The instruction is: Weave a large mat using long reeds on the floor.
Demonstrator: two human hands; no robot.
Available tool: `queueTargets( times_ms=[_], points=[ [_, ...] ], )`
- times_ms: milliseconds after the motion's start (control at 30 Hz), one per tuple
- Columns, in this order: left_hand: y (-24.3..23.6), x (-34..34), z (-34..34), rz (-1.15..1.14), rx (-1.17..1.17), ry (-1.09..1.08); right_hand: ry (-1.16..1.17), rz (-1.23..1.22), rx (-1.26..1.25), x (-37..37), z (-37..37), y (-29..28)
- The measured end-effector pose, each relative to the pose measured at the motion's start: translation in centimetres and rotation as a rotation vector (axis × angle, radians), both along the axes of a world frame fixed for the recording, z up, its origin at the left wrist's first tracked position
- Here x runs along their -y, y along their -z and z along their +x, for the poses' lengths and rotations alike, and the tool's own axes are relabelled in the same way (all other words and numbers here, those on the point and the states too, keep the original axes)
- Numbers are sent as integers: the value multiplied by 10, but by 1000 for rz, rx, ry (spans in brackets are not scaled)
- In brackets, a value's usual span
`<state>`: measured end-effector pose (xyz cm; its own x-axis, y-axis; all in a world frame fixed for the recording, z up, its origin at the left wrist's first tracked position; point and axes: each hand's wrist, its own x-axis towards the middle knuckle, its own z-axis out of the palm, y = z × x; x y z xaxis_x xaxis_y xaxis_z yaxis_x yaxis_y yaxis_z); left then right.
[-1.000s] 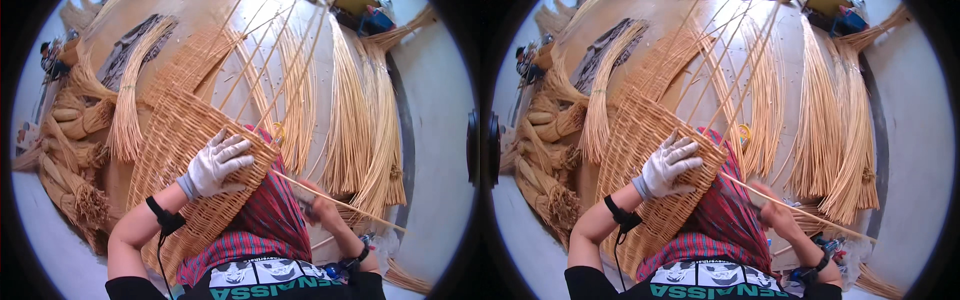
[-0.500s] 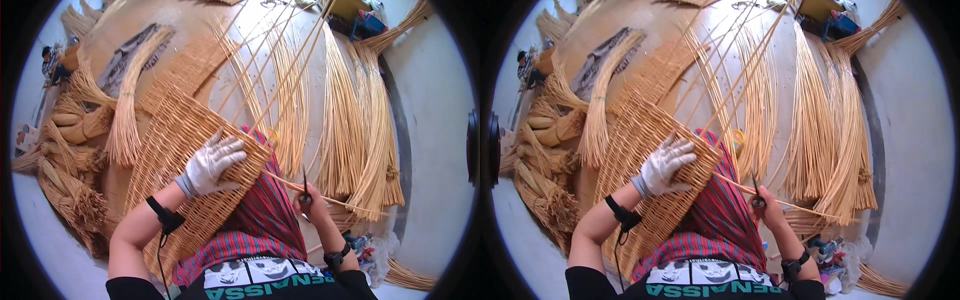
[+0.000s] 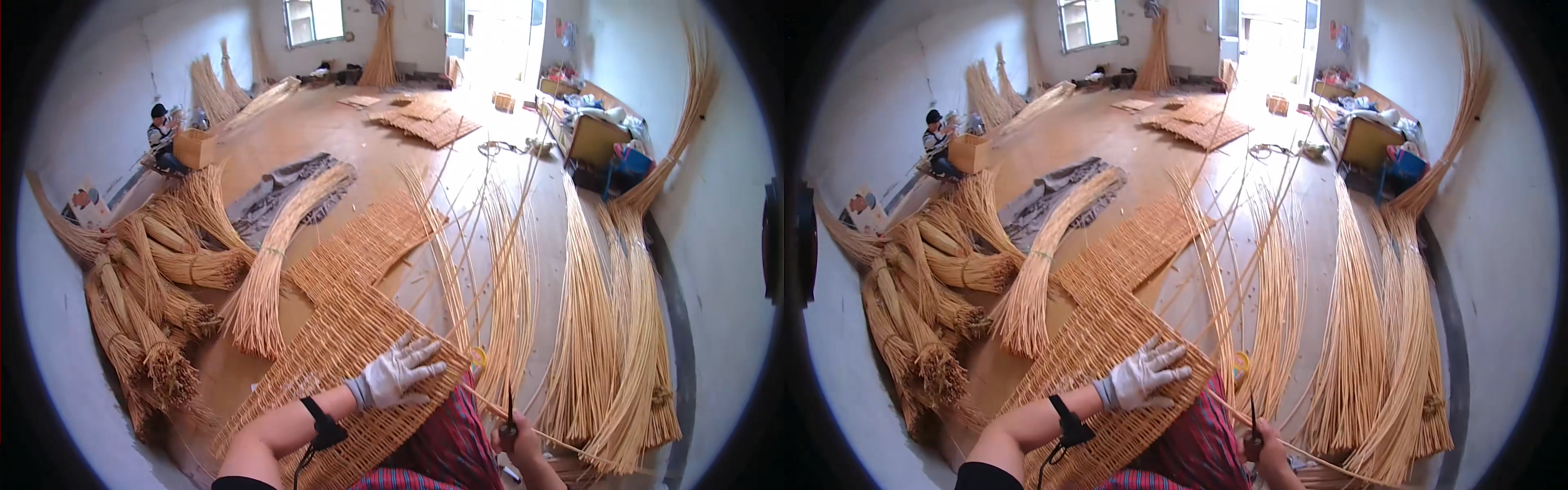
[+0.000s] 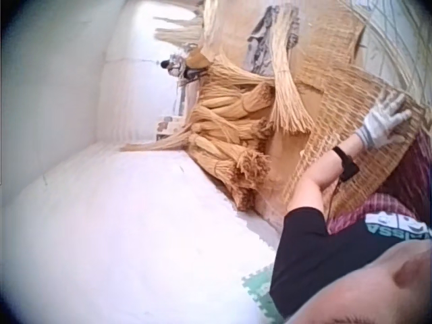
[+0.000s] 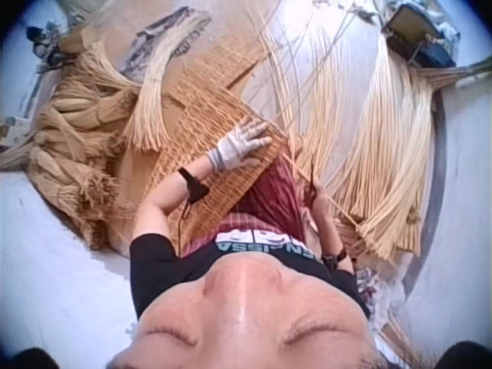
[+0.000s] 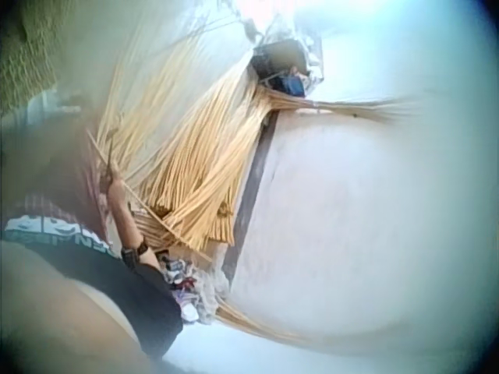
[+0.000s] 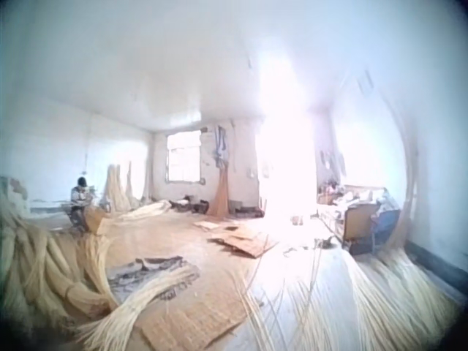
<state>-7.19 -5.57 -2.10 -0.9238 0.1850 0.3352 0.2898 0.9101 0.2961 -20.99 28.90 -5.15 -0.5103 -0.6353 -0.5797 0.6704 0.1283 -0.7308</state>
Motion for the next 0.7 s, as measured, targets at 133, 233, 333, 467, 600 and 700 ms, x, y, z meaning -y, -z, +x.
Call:
queueTargets(
  times_ms=[133, 233, 333, 467, 600, 700],
  points=[
    [3, -1, -2, -34, -15, 8, 49, -201, -40, -3, -38, 34],
    [5, -2, -5, -57, -5, 16, 48, -243, -3, -7, -47, 46],
    [8, -3, -5, -33, -16, 22, 143, -109, -32, -9, -41, 43],
    [10, 1, -8, 7, -5, 23, 218, -4, -132, 4, -50, 25],
    [8, 8, -16, 23, -79, -15, 104, -94, -193, 17, -88, 18],
    [8, 9, -18, 55, -79, -27, 87, -105, -229, 10, -84, 40]
  ],
)
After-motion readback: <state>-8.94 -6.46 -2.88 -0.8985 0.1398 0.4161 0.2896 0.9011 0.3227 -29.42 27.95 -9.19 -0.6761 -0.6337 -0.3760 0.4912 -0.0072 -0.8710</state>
